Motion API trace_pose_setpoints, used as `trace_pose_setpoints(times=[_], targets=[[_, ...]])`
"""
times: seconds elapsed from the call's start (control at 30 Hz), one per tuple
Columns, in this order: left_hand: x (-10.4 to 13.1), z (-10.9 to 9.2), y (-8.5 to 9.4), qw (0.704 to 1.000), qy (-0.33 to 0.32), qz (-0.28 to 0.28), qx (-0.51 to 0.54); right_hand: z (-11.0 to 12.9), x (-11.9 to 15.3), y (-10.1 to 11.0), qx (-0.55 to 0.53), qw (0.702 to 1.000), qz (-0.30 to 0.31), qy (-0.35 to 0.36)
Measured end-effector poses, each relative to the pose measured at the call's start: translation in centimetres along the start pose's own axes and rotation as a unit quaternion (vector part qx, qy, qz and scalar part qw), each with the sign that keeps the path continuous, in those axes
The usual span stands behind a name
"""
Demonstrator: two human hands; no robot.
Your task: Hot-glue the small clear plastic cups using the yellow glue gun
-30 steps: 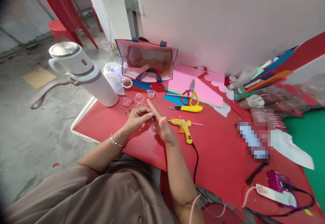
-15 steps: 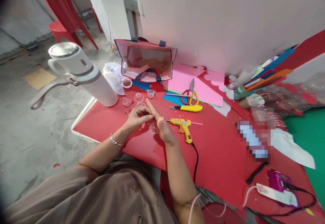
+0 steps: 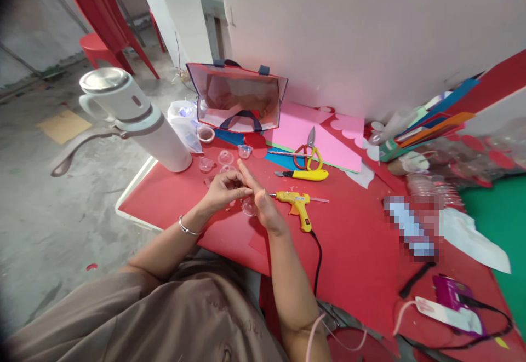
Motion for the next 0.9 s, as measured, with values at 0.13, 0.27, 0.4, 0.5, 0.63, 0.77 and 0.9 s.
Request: trace_pose_setpoints(times=[0.13, 0.27, 0.4, 0.5, 0.63, 0.77, 0.9], targets=[[0.1, -0.3, 0.0, 1.000, 0.004, 0.000, 0.014, 0.3, 0.0, -0.3, -0.004, 1.000, 0.002, 0.015], [0.3, -0.3, -0.1, 0.999, 0.019, 0.014, 0.033, 0.4, -0.2, -0.3, -0.026, 0.999, -0.009, 0.026], [0.0, -0.1, 0.3, 0.993, 0.056, -0.017, 0.099, -0.4, -1.3, 1.2, -0.088, 0.991, -0.099, 0.004], [-0.4, -0.1, 1.0, 0.988, 0.062, -0.080, 0.120, -0.9, -1.6, 3.5, -0.052, 0.969, -0.243, 0.010], [-0.7, -0.4, 1.2, 0.988, 0.025, -0.111, 0.105, 0.1, -1.1, 4.6, 0.074, 0.945, -0.315, 0.056], [-0.7, -0.5, 1.1, 0.992, -0.001, -0.104, 0.065, 1.0, -0.7, 3.7, 0.151, 0.937, -0.295, 0.112], [-0.8, -0.7, 1.4, 0.993, 0.023, -0.098, 0.054, 1.1, -0.7, 3.2, 0.178, 0.928, -0.284, 0.163]])
Point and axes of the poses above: each hand's wrist, its own x-axis away from the middle knuckle, its own y-axis out of the back of the hand, z = x × y, the point moved 6 cm from there along -x, towards the middle knuckle, and after that the axes turned 13 degrees about -z, right-handed, at the moved point
